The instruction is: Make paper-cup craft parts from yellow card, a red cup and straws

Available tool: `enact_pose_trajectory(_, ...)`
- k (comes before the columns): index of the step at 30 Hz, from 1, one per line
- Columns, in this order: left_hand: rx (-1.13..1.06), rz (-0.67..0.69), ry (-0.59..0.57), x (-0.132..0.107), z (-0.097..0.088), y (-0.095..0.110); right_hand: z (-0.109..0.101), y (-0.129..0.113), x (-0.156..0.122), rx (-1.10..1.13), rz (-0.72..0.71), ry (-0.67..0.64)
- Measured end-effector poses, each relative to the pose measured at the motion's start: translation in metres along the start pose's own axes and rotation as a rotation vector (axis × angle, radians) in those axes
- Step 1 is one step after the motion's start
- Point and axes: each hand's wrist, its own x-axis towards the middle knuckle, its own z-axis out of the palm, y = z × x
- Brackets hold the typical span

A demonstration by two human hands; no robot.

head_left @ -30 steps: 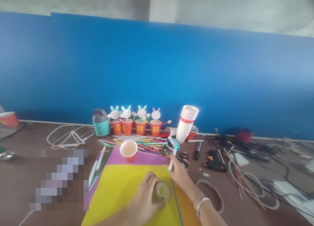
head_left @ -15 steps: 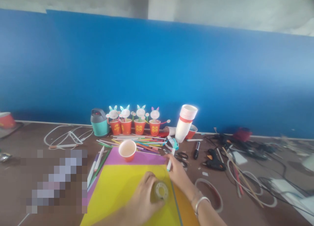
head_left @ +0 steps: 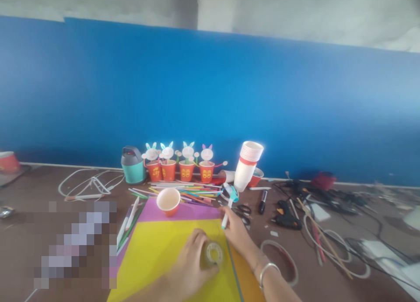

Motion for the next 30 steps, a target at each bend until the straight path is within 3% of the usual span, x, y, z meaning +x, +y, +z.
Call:
enact_pose_trajectory(19, -0.002, 0.003, -0.002, 0.000, -0.001, -0.002, -0.011, -0.017, -0.006, 0.001, -0.009, 0.144)
enact_pose_trajectory(26, -0.023, 0.009, -0.007, 0.002, -0.003, 0.005, -0.018, -0.031, -0.011, 0.339, 0.110, 0.238)
enact_pose_trajectory(30, -0.049, 0.006, 0.026, 0.004, -0.005, 0.007, -0.021, -0.029, -0.010, 0.340, 0.146, 0.241)
